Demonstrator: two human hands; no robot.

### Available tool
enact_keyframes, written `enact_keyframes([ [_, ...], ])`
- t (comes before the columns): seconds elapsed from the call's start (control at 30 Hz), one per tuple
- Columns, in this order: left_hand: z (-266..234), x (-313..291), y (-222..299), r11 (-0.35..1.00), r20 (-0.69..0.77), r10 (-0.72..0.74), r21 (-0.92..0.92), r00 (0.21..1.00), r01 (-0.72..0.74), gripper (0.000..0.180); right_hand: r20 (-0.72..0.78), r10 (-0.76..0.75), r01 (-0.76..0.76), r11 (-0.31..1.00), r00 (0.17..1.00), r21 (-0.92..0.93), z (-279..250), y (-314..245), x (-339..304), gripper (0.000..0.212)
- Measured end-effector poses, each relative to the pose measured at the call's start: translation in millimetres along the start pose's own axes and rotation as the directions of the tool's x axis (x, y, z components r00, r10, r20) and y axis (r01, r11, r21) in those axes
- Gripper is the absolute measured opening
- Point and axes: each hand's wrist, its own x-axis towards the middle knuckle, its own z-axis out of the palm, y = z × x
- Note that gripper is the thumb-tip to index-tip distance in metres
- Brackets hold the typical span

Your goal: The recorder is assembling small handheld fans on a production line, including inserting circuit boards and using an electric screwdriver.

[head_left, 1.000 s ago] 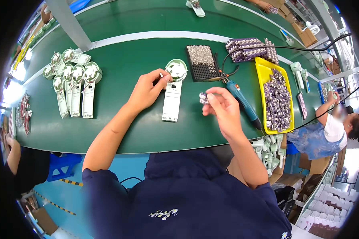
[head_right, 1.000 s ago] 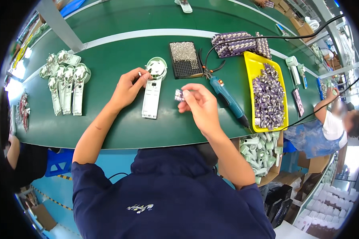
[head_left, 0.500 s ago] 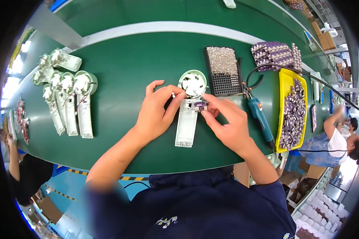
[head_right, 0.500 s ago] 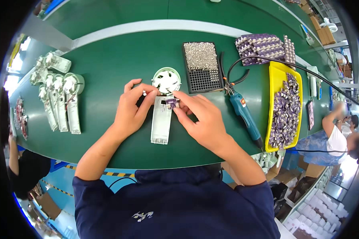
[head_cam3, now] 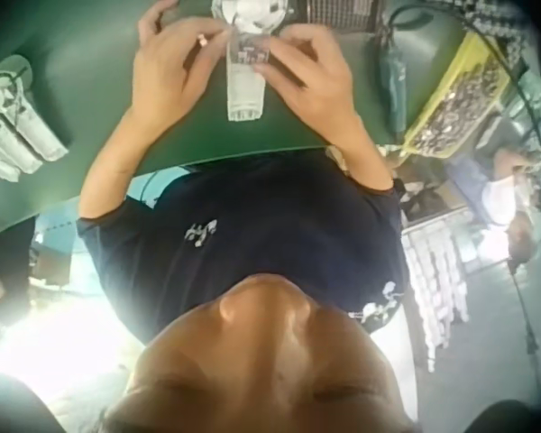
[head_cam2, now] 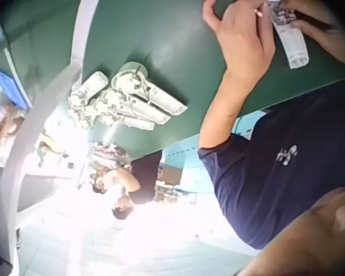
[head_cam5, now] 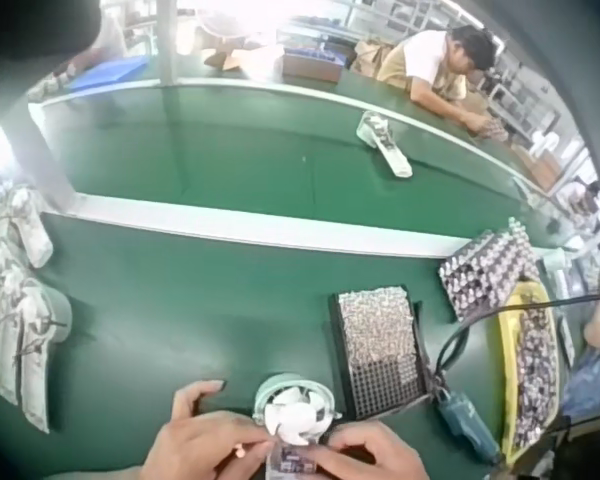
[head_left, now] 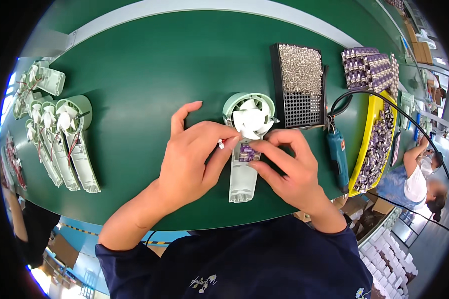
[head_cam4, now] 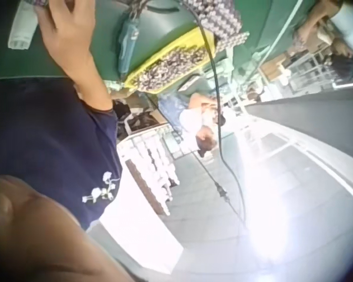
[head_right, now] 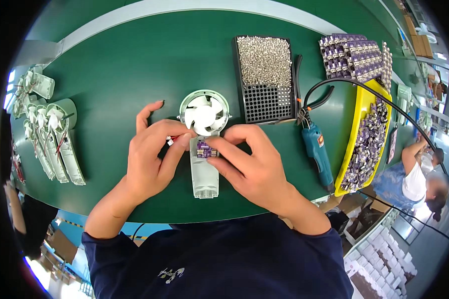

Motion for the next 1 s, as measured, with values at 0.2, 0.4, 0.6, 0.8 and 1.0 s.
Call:
enact_keyframes([
  [0.2,-1.5,0.2,-2.0,0.999,-0.001,0.032,0.015,0.999,-0.032,0.004,0.012,0.038,-0.037,0.996,0.999,-0.086,0.8,-8.8,-1.7,0.039],
  [0.4,-5.4,1.6,-1.5,0.997,0.045,0.064,0.045,0.997,-0.066,0.010,0.029,-0.045,0.051,0.967,0.999,-0.248,-1.3,-14.6,2.5,0.042],
  [0.6,0.9,2.3,0.9,0.988,0.078,0.142,0.042,0.987,-0.146,0.023,0.044,-0.066,0.073,0.978,0.997,-0.195,-2.8,-3.7,-0.2,0.041],
  [0.8,1.6,0.9,5.1,0.988,0.026,0.153,0.023,0.988,-0.154,0.022,-0.415,0.340,-0.517,0.726,0.844,-0.454,-84.6,8.8,-83.9,0.064],
  [1.0,-1.2,-4.2,2.8,0.991,0.002,0.128,0.025,0.992,-0.128,0.020,-0.161,0.383,-0.415,0.810,0.909,-0.415,-98.5,45.1,-120.9,0.054],
])
